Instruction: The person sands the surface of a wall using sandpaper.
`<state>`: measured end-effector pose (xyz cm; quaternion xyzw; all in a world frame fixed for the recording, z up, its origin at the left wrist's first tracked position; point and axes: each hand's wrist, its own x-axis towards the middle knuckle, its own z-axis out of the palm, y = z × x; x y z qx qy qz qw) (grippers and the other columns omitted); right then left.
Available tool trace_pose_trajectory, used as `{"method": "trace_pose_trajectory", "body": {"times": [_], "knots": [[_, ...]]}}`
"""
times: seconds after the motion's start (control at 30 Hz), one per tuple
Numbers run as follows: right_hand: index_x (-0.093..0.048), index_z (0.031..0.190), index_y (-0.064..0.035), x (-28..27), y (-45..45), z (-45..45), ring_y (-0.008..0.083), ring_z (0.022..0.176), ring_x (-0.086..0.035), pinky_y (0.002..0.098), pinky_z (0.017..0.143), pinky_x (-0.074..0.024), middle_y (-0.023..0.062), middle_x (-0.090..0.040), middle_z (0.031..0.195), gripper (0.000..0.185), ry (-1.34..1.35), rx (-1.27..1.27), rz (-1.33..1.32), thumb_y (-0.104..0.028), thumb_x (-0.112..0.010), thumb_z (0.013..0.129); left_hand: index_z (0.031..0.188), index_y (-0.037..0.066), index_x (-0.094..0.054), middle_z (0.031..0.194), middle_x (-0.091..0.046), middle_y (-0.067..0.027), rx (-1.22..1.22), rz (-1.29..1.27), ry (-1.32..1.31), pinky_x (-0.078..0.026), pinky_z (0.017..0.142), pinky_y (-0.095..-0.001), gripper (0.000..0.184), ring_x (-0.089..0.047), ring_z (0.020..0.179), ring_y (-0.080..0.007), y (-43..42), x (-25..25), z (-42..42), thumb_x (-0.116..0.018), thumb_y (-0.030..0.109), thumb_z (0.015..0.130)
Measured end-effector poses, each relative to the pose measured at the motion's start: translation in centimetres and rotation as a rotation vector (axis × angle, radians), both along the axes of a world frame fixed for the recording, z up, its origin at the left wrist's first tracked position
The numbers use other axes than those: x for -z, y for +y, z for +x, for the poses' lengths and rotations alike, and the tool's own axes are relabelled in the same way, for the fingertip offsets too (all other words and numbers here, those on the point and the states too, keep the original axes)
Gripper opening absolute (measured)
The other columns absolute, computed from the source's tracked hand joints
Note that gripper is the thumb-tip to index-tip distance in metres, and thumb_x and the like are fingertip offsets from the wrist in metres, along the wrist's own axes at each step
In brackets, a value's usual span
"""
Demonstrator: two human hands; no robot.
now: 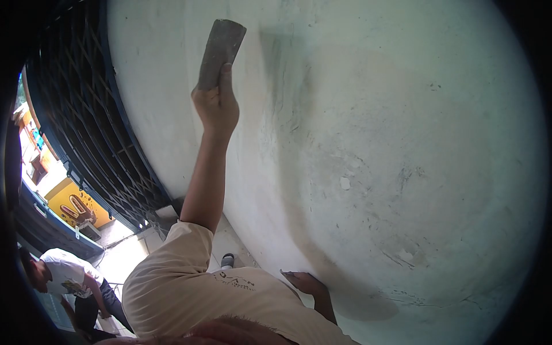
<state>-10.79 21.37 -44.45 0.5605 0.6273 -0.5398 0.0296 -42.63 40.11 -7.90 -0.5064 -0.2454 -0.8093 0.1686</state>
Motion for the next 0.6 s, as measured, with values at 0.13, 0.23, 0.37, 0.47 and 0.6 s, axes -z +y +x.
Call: {"method": "trace_pose_trajectory", "body": {"times": [0.13,0.23,0.37,0.47,0.6], "knots": [[-0.062,0.122,-0.0078,0.9,0.0,0.3,0.0265,0.099,-0.062,0.0347,0.093,-0.0444,0.0145,-0.067,0.113,0.055,-0.004,-0.003,0.007,-0.053,-0.044,0.097,0.137,0.005,-0.047,0.123,-0.059,-0.0194,0.065,-0.202,0.231,-0.049,0.094,-0.0361,0.052,-0.061,0.107,-0.0282,-0.4,-0.7,1.6,-0.043,-0.012,0.088],[-0.062,0.122,-0.0083,0.9,-0.1,0.1,0.0265,0.099,-0.062,0.0346,0.093,-0.0443,0.0144,-0.067,0.113,0.054,0.035,0.018,0.03,-0.053,-0.044,0.096,0.14,0.005,-0.042,0.137,-0.05,-0.0175,0.101,-0.11,0.321,-0.039,0.107,-0.0401,0.058,-0.047,0.127,-0.032,0.1,-0.5,4.0,-0.041,-0.014,0.086],[-0.062,0.123,-0.0089,-0.6,-0.3,-0.2,0.0258,0.101,-0.062,0.0341,0.094,-0.0439,0.014,-0.067,0.115,0.051,-0.007,0.014,0.051,-0.05,-0.045,0.097,0.144,0.004,-0.037,0.147,-0.039,-0.0141,0.092,-0.171,0.293,-0.027,0.115,-0.0416,0.06,-0.031,0.139,-0.0317,1.2,-1.0,5.3,-0.041,-0.013,0.086],[-0.061,0.123,-0.0088,-1.2,-0.5,-0.3,0.0253,0.102,-0.062,0.0337,0.095,-0.0435,0.0139,-0.066,0.116,0.049,0.021,0.024,0.066,-0.048,-0.045,0.098,0.146,0.001,-0.031,0.151,-0.03,-0.0193,0.135,-0.21,0.22,-0.02,0.117,-0.0431,0.056,-0.023,0.142,-0.0354,2.3,-1.6,5.9,-0.042,-0.002,0.091],[-0.061,0.124,-0.0082,2.6,-0.3,0.6,0.0244,0.104,-0.062,0.0333,0.096,-0.043,0.0137,-0.066,0.117,0.049,0.129,0.028,0.112,-0.047,-0.045,0.099,0.149,-0.001,-0.021,0.156,-0.017,-0.0209,0.059,-0.135,0.473,-0.013,0.115,-0.0514,0.073,-0.011,0.145,-0.039,-1.1,2.2,10.9,-0.047,0.039,0.094]]}}
